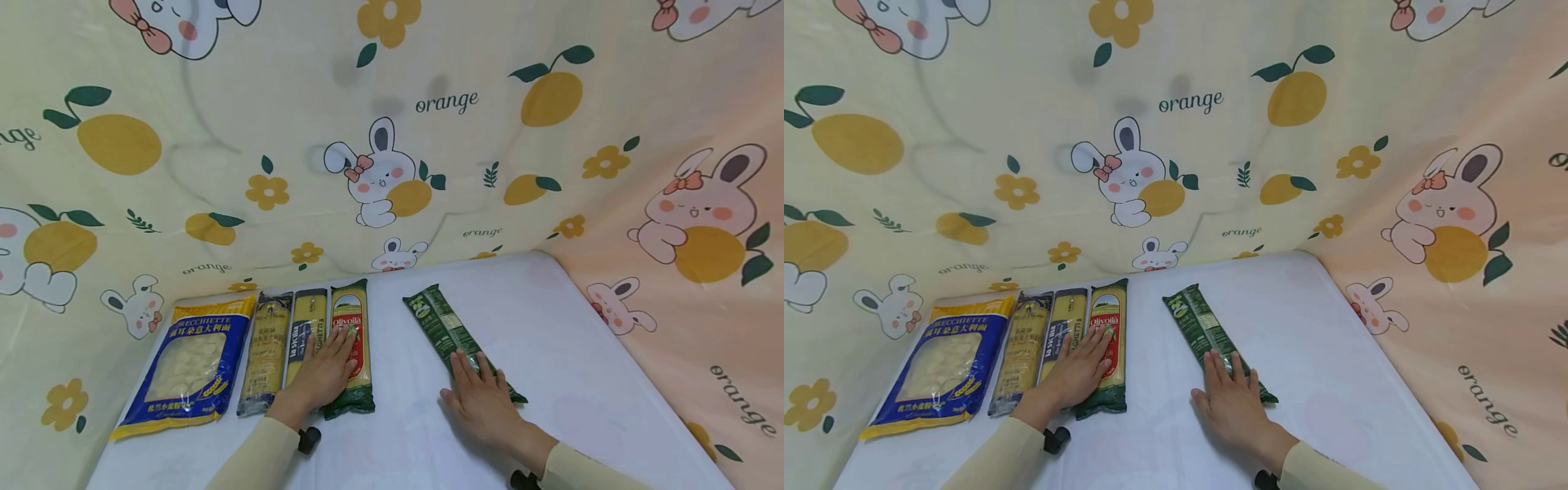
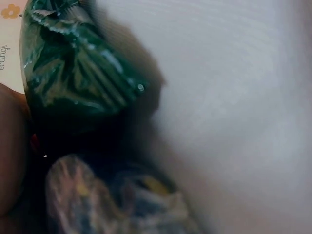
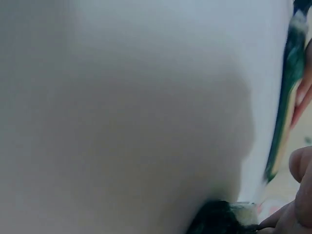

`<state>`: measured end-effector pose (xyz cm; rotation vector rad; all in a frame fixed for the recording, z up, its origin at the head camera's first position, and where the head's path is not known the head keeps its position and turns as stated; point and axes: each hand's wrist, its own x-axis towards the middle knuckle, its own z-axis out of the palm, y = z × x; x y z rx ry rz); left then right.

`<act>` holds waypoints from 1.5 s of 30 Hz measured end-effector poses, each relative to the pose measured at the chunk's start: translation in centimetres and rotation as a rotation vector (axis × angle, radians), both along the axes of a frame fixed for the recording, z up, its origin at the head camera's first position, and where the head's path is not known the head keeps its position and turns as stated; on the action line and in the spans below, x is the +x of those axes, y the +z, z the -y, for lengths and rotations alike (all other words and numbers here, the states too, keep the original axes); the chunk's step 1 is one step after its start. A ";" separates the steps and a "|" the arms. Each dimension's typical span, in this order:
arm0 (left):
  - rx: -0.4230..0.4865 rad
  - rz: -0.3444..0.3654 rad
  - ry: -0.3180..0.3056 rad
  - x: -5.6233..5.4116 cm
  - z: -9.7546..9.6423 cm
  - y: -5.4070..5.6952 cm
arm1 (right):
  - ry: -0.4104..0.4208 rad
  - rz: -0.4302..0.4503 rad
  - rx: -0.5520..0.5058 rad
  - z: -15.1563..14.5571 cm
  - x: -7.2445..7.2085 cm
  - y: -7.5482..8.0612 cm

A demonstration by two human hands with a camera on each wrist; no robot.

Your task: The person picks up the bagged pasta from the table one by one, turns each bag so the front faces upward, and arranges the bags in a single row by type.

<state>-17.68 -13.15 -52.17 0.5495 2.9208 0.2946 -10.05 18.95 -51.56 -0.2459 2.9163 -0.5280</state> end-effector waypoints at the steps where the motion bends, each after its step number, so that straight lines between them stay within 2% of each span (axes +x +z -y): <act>1: 0.002 0.001 -0.001 0.0 0.0 0.0 | 0.002 0.012 -0.013 0.7 0.4 0.1; 6: -0.013 0.011 -0.003 -0.2 -0.2 -0.1 | 0.050 0.039 -0.081 3.6 2.5 0.4; 9: -0.014 0.016 -0.010 -0.2 -0.4 0.0 | 0.118 0.022 -0.056 4.1 3.4 0.4; 11: -0.013 0.028 -0.015 -0.4 -0.7 0.3 | 0.180 -0.037 0.000 3.7 3.7 0.2; 13: -0.007 0.045 -0.018 -0.7 -1.0 0.7 | 0.244 -0.132 0.071 2.7 3.6 0.0; 15: -0.019 0.054 -0.010 -1.1 -1.4 1.2 | 0.289 -0.232 0.126 1.4 3.4 -0.2; 17: -0.030 0.057 0.007 -1.6 -1.8 1.8 | 0.321 -0.293 0.157 0.2 3.1 -0.4; 19: -0.051 0.055 0.030 -2.1 -2.3 2.5 | 0.329 -0.282 0.135 -0.8 2.8 -0.6; 23: -0.078 0.056 0.077 -3.3 -3.3 3.5 | 0.321 -0.146 0.051 -1.7 2.6 -0.8; 25: -0.095 0.045 0.085 -3.7 -3.9 3.8 | 0.316 -0.105 0.023 -1.6 2.6 -1.0; 29: -0.102 -0.026 0.060 -4.5 -5.2 4.1 | 0.321 -0.107 0.033 -0.7 2.9 -1.4; 33: -0.078 -0.097 -0.015 -5.1 -7.0 3.8 | 0.329 -0.086 0.074 0.5 3.6 -1.5; 38: -0.082 -0.169 -0.097 -6.1 -9.0 2.6 | 0.364 -0.103 0.123 1.2 4.3 -1.3; 42: -0.109 -0.229 -0.101 -7.1 -10.2 1.7 | 0.380 -0.147 0.135 1.3 4.4 -1.4; 45: -0.135 -0.257 -0.091 -7.6 -10.8 1.4 | 0.384 -0.151 0.144 1.2 4.4 -1.5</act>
